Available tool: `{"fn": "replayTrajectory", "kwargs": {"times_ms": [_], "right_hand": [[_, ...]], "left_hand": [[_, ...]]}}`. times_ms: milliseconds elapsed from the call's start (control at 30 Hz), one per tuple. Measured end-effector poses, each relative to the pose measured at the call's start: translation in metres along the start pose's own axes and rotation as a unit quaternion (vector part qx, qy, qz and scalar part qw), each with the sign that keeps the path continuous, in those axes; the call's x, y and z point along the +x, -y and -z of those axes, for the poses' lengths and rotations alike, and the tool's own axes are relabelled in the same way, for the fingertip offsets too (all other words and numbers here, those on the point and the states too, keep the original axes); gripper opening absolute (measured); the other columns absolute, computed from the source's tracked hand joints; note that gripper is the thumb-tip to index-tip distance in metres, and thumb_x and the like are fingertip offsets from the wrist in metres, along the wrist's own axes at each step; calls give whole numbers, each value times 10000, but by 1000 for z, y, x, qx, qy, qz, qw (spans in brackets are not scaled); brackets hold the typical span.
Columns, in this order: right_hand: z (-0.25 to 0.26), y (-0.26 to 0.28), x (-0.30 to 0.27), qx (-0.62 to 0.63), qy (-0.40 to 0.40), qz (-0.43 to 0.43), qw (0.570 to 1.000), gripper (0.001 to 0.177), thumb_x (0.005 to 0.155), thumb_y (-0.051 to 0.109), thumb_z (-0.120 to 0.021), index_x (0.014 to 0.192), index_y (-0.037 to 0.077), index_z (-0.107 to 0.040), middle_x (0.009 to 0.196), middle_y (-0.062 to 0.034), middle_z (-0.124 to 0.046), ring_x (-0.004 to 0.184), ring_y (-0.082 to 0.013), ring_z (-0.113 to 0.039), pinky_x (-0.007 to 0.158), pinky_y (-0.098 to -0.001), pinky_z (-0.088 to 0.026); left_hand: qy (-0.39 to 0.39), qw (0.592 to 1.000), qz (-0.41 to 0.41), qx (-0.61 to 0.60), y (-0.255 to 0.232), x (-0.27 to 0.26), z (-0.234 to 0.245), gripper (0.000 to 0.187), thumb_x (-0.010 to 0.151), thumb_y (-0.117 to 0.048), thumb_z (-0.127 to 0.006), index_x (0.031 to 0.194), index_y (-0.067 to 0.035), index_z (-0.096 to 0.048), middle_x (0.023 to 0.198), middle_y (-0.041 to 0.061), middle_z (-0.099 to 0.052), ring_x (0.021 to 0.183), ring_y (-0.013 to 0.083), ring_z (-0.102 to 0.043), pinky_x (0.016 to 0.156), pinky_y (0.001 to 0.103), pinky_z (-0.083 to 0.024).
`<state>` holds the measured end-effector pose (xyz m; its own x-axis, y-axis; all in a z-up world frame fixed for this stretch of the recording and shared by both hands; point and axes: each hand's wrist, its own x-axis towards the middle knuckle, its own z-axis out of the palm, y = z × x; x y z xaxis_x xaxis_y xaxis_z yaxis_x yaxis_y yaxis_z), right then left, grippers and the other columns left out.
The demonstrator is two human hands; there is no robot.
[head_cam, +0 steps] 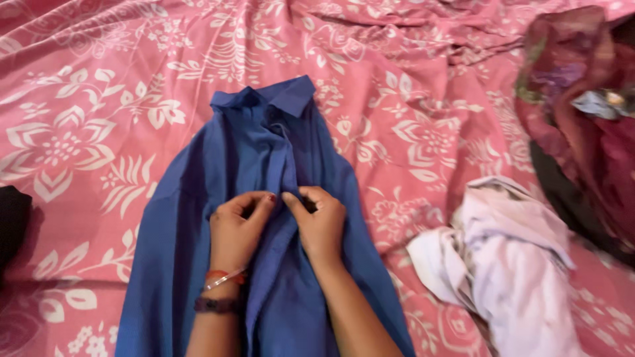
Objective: The person buttons the front of a blue shirt, spreads it flat on a bed, and folds the sides and sleeves toward the center.
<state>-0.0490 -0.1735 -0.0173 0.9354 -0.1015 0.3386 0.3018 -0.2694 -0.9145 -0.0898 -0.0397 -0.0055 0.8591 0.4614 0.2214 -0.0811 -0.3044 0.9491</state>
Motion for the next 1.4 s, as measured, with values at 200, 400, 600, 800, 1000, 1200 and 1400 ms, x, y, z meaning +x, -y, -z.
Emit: {"fn": "replayTrajectory", "kwargs": {"times_ms": [200,400,600,800,1000,1200,1400], "right_hand": [[5,10,13,-3,104,-94,990,181,852,168,-808,910,-2,-785,634,-23,-663,572,-43,-532,523,-260,-429],[11,8,15,192,155,-190,950,140,826,99,-819,856,-10,-738,714,3,-707,624,-47,-635,579,-219,-508],[6,13,11,166,99,-136,972,156,784,84,-860,842,-17,-758,721,-11,-729,639,-42,-635,589,-209,-501],[6,16,9,118,121,-133,977,160,789,95,-841,885,-16,-777,718,3,-752,631,-27,-653,588,-188,-524],[5,20,8,98,98,-141,980,173,788,87,-865,859,-45,-778,676,-12,-724,589,-44,-608,540,-210,-474],[1,31,5,149,124,-152,969,164,835,94,-808,942,-30,-795,730,11,-757,640,-21,-657,597,-188,-527],[2,33,3,100,119,-150,976,163,845,114,-804,919,-31,-803,699,-13,-745,607,-29,-629,566,-193,-494]], "left_hand": [[-27,952,116,281,-55,1,8,285,825,-418,-754,912,-158,-833,840,68,-792,804,281,-755,734,399,-574],[-24,948,118,295,-65,1,16,282,831,-430,-739,877,-165,-824,826,65,-787,769,278,-760,714,407,-581],[40,944,161,284,-59,-1,13,265,797,-422,-785,918,-189,-817,822,56,-791,798,255,-763,733,399,-574],[11,953,-70,296,-25,-3,4,206,823,-304,-720,801,-99,-715,815,74,-737,790,309,-701,727,449,-541],[-36,973,-16,226,-42,-2,3,184,885,-275,-685,833,-100,-703,774,63,-700,671,258,-685,626,396,-533],[-28,950,-22,310,-55,-1,5,182,848,-292,-719,789,-121,-738,727,23,-724,612,227,-685,601,392,-507],[-23,954,-16,298,-51,-1,7,185,826,-299,-724,782,-124,-766,726,26,-760,674,221,-730,648,374,-532]]}}
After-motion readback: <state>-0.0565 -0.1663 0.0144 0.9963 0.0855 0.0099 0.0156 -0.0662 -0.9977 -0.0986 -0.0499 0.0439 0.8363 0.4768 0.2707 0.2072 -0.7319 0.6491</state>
